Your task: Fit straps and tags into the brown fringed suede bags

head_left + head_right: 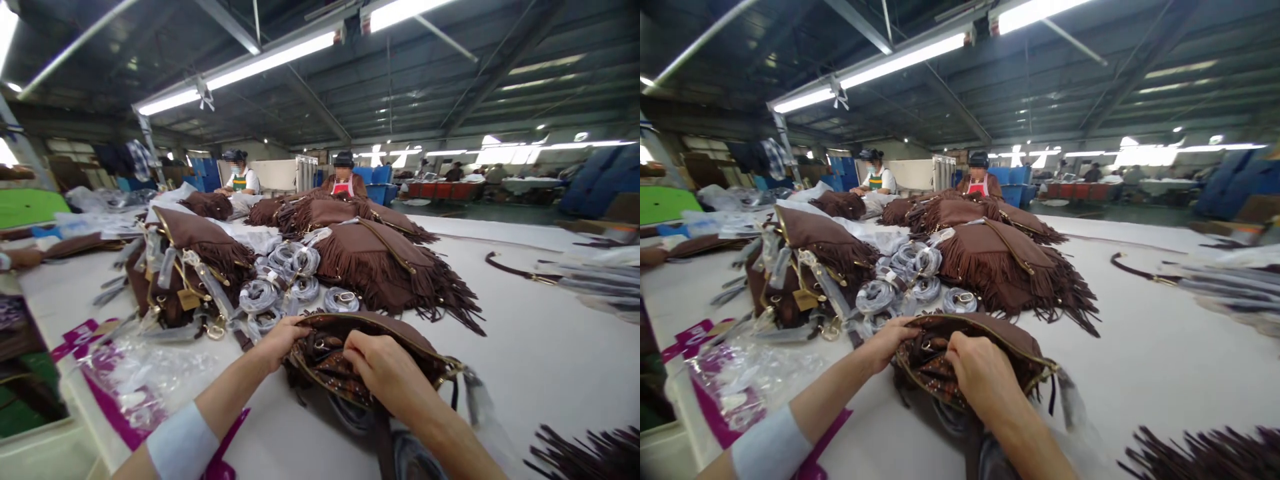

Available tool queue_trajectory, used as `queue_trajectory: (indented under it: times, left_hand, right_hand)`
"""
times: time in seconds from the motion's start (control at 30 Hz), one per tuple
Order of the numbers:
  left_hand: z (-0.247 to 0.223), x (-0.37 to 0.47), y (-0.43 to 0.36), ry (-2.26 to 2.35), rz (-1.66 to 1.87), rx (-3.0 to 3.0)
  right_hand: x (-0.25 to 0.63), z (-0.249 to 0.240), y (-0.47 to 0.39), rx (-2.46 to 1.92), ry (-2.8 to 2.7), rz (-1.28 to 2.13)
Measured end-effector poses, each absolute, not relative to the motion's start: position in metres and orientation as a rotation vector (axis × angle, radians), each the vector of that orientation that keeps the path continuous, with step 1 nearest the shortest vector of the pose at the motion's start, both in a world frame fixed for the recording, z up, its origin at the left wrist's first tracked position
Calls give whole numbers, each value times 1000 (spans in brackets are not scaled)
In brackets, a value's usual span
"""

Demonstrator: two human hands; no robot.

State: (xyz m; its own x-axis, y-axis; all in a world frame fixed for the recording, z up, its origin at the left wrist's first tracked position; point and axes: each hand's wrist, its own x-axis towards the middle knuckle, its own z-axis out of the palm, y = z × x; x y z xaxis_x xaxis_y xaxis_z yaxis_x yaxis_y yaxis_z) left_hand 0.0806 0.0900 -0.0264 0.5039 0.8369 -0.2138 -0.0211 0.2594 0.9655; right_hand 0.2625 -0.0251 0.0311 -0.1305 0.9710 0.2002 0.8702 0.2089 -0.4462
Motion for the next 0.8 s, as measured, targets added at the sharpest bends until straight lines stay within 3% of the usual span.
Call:
queue_trajectory:
  times: [0.47, 0.8]
  left_hand:
    - [-33, 78, 94, 797, 675, 1002]
    - [-42, 75, 102, 821, 667, 997]
  right_hand:
    - [237, -9, -9, -1541, -1772, 653]
    - [239, -8, -10, -1563, -1775, 565]
